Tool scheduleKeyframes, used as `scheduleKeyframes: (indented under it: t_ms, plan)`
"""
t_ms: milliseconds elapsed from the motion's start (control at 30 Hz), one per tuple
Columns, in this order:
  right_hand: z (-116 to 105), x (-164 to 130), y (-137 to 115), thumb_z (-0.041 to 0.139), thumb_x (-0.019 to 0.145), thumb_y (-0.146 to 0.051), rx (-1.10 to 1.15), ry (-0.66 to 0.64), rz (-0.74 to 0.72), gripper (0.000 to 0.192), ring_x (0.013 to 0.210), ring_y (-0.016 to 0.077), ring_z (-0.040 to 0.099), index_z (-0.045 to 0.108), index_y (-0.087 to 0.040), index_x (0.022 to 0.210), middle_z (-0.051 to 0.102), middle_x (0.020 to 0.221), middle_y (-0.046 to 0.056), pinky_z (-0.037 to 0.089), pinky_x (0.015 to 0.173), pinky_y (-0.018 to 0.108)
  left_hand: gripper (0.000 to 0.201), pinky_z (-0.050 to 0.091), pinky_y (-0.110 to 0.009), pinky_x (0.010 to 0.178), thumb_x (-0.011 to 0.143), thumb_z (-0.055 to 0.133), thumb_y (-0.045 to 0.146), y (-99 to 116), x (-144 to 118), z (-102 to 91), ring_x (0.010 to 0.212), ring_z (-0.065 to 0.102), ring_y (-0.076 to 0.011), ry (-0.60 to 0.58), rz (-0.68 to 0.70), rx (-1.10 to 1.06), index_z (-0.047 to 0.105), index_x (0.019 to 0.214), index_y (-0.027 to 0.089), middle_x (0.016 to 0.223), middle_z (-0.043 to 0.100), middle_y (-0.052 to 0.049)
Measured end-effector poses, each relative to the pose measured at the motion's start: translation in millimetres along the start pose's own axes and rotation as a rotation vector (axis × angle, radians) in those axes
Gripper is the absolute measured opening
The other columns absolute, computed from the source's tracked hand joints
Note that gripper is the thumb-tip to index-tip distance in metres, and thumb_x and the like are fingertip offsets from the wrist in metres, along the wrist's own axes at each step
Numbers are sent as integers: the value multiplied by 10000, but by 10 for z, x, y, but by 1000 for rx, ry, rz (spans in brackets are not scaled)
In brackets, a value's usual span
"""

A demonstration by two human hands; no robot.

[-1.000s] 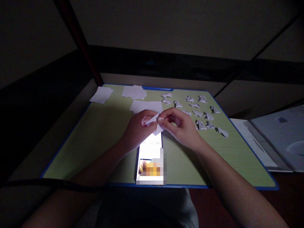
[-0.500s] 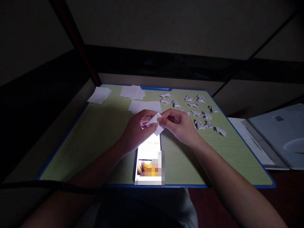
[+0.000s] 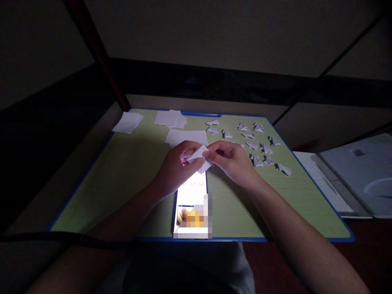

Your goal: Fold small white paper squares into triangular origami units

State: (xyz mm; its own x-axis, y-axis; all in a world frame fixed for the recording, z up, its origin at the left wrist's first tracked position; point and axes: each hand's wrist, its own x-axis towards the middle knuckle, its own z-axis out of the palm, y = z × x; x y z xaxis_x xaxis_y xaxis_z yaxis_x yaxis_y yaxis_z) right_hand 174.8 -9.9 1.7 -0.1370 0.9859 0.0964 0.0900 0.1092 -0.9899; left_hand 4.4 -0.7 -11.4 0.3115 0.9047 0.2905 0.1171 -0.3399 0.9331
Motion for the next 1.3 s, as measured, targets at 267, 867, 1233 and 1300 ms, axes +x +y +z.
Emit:
scheduleKeyframes:
  t_ms: [267, 867, 1233, 1300]
  plan:
    - [-6, -16, -7, 747, 740, -437, -66, -10, -13, 307, 568, 101, 484, 673, -140, 717, 595, 627, -4, 339, 532, 255, 173, 513, -215, 524, 737, 651, 150, 5, 8, -20, 662, 644, -131, 38, 65, 115, 615, 905, 168, 785, 689, -21]
    - [-11, -20, 56, 682, 796, -350, -88, -28, -45, 226, 586, 104, 471, 643, -149, 702, 572, 647, -5, 336, 545, 261, 187, 405, -220, 482, 770, 610, 241, 23, 12, -29, 530, 516, -102, 2, 5, 207, 521, 615, 185, 535, 520, 39]
    - [9, -51, 25, 736, 778, -456, -110, -75, -58, 338, 560, 96, 447, 633, -148, 683, 551, 613, -14, 321, 526, 269, 82, 489, -236, 581, 774, 623, 232, 49, 22, -28, 626, 594, -114, 102, 68, 81, 632, 726, 167, 689, 671, -6]
    - [15, -60, 19, 738, 776, -475, -116, -82, -59, 355, 559, 95, 449, 630, -151, 678, 555, 612, -14, 327, 527, 270, 83, 484, -235, 574, 768, 621, 229, 47, 20, -33, 616, 591, -114, 105, 59, 91, 641, 715, 168, 675, 673, -2]
